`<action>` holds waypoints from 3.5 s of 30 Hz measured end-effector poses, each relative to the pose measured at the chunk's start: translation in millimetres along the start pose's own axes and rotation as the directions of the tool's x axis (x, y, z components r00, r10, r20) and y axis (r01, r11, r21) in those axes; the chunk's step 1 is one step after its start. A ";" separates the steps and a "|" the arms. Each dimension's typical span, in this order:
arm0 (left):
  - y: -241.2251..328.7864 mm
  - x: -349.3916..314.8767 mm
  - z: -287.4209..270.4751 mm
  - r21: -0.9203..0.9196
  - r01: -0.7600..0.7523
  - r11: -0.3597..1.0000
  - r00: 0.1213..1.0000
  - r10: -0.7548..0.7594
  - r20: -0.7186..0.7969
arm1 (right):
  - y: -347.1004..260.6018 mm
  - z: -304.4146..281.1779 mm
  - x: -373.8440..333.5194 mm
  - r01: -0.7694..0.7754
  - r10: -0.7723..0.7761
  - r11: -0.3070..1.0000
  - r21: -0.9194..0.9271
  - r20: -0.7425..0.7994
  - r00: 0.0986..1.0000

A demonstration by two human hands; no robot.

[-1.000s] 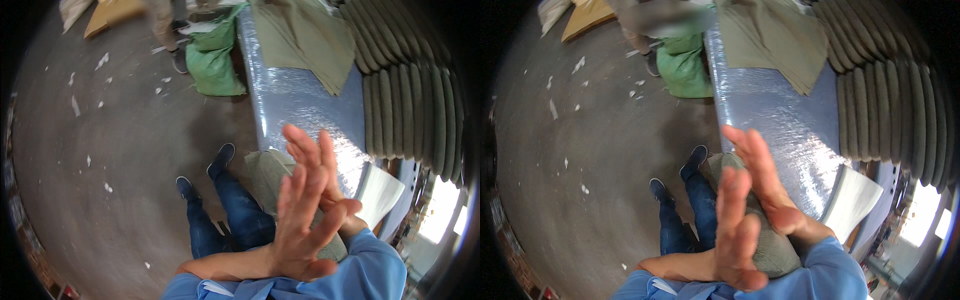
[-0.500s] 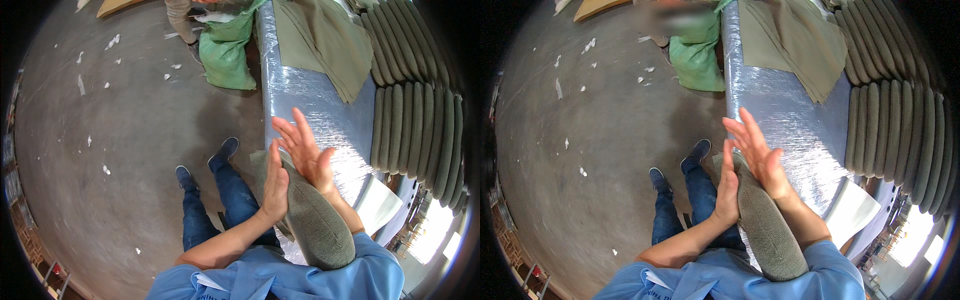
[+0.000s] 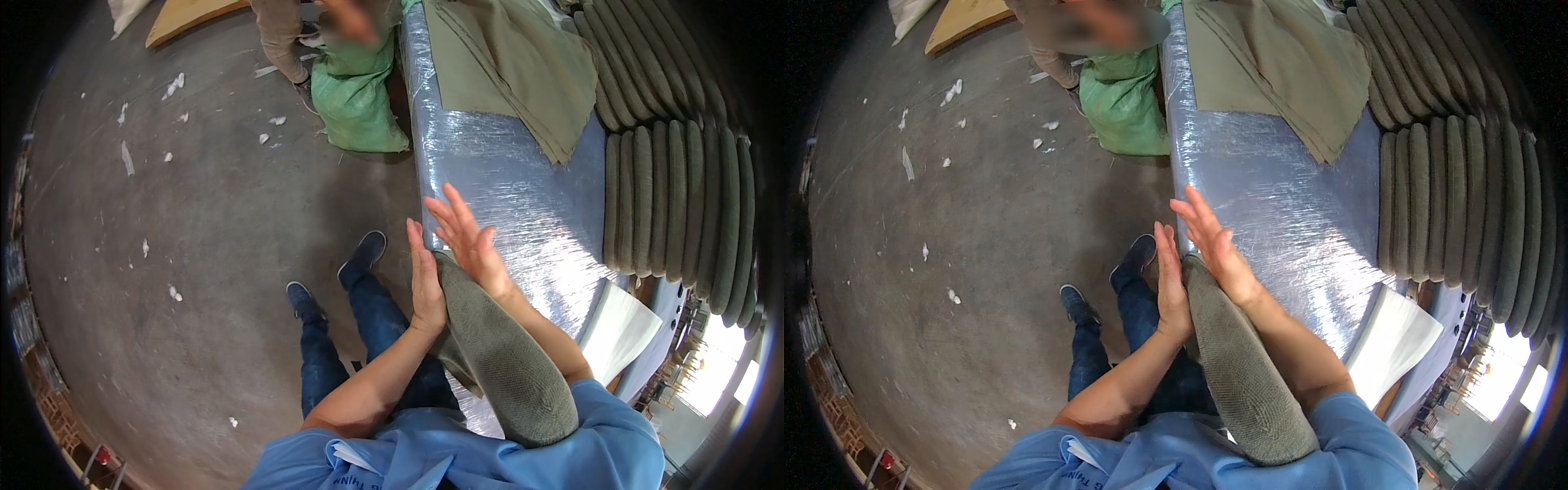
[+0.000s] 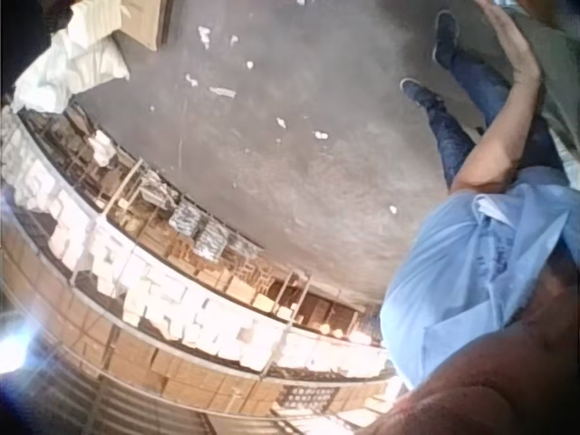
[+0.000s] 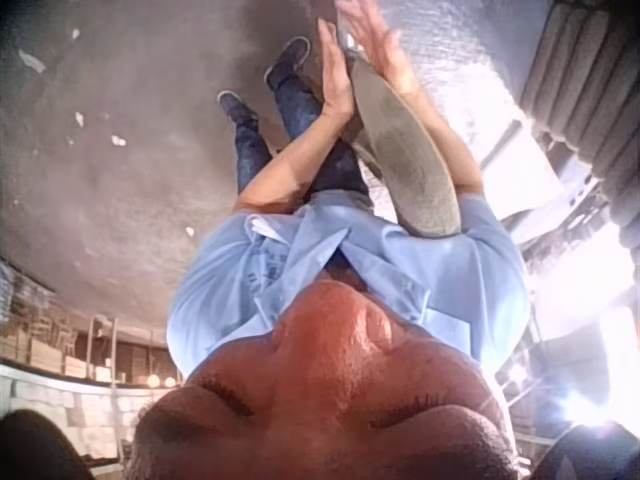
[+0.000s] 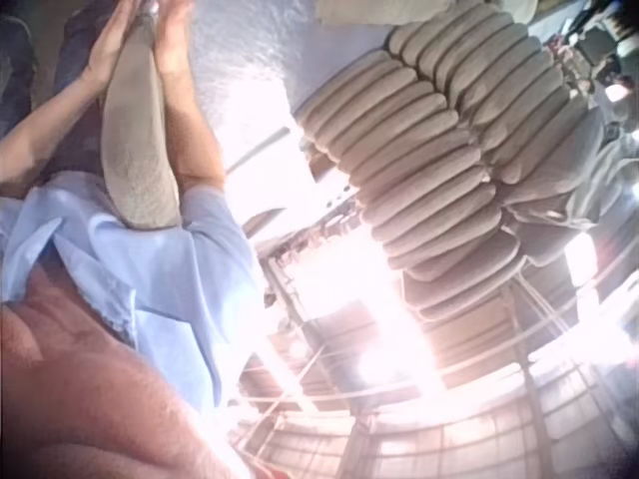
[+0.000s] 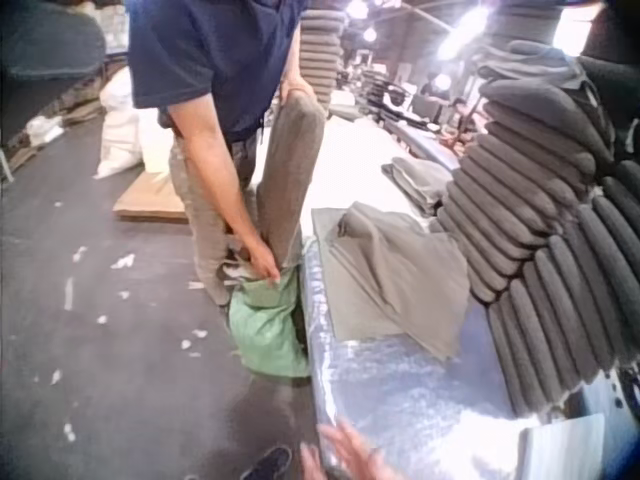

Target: The person repeatedly folds and stacks olive-green fabric cushions on a table. They handle each cushion one at a time, aligning edges and pressing the folds before placing them on a growing stack. A coworker is visible in the background handling white foam pieces.

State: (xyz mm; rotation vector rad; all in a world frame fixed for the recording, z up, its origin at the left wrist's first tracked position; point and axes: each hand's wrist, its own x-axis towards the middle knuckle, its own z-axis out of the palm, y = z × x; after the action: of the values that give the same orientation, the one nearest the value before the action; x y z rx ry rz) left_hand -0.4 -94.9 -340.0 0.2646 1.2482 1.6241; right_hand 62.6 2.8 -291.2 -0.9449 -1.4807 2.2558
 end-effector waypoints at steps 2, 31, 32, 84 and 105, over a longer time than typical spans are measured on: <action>-9.7 7.0 4.9 -0.004 -0.013 1.000 1.000 0.013 0.000 | 8.2 -5.4 -5.0 0.016 -0.017 1.000 -0.025 -0.013 1.000; -36.7 53.3 -18.4 -0.079 0.039 0.996 0.999 -0.041 -0.026 | 66.7 -19.6 11.3 -0.013 0.016 0.984 0.179 -0.014 1.000; -35.4 59.9 -18.3 -0.095 0.044 0.995 0.999 -0.046 -0.024 | 64.7 -27.4 13.7 -0.050 0.049 0.985 0.162 0.016 0.999; -67.6 64.1 -13.4 -0.132 -0.081 0.988 0.953 0.038 -0.301 | 93.7 -45.9 42.6 0.050 -0.045 0.948 0.314 -0.022 0.999; -55.6 73.2 -20.7 -0.185 -0.123 0.975 0.957 0.067 -0.282 | 84.4 -51.9 44.3 0.007 0.015 0.908 0.418 -0.048 0.999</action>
State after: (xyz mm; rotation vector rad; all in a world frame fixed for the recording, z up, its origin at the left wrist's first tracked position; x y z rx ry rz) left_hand -15.3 -51.6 -422.4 -0.0299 1.2790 1.9052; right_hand 73.2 27.6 -396.4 -0.8574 -0.9115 2.3933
